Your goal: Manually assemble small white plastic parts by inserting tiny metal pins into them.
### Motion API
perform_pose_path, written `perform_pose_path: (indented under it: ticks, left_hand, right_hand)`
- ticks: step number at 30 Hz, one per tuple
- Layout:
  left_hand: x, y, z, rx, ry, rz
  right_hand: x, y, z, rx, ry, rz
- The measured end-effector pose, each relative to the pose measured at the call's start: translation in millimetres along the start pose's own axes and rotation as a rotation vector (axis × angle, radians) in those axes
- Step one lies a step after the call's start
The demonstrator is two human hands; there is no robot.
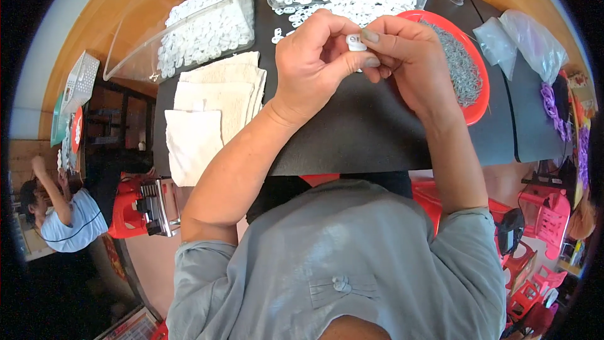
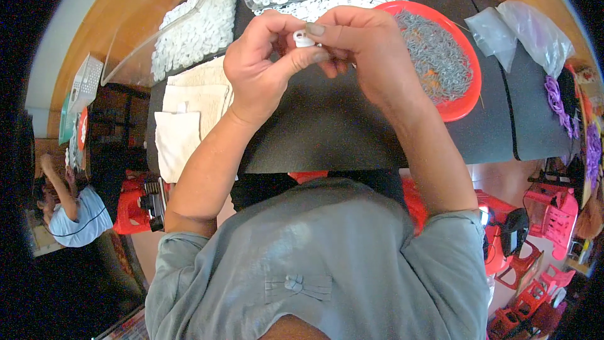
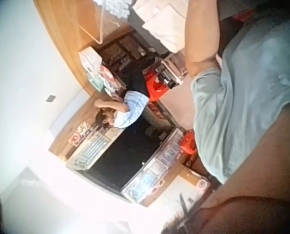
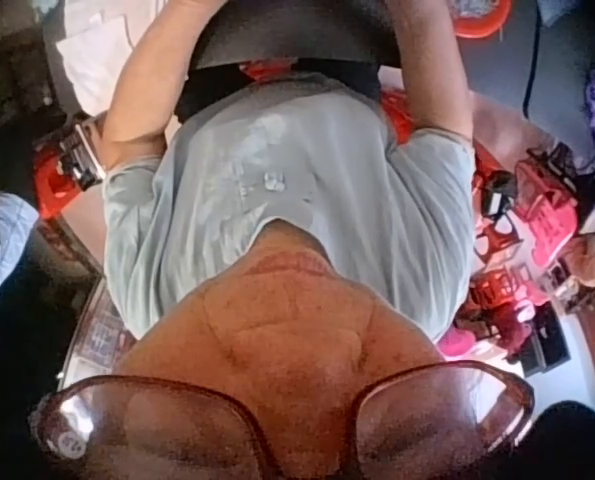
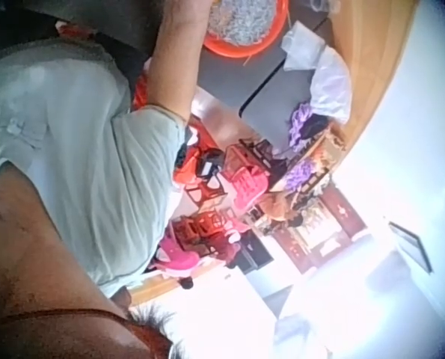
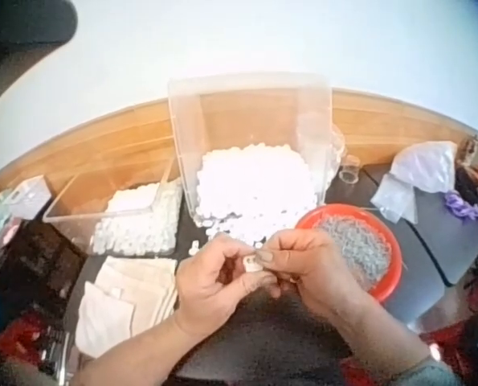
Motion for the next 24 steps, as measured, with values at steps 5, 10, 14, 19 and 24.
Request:
perform_pose_path:
  ticks: [5, 10, 14, 19, 24]
  left_hand:
    - [-0.8, 0.6, 3.4, 0.013, 0.006, -0.025]
    - [-1.7, 0.2, -0.1, 0.026, -0.033, -0.013]
    - [-2.1, 0.3, -4.5, 0.046, -0.088, -0.011]
    - [-1.3, 2.7, -1.9, -0.019, -0.1, 0.059]
    - [1.3, -0.3, -2.4, -0.084, 0.035, 0.08]
  right_hand:
    - [-7.0, -1.3, 4.3, -0.02, 0.06, -0.028]
    - [-8.6, -1.2, 5.8, -0.02, 0.076, -0.024]
    - [-4.8, -0.6, 7.6, -0.026, 0.089, -0.002]
    - [-4.3, -0.8, 4.1, -0.021, 0.095, 0.021]
    - [-3.9, -1.1, 6.8, -0.03, 0.122, 0.024]
Point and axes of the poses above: each hand's wrist, its own y-axis away from the middle knuckle, its own x-axis out of the palm, z = x × y, the point moved 8 cm from there along -y, towards the middle knuckle, and after that the axes turned 10 degrees about -x, right-handed, at the moved point
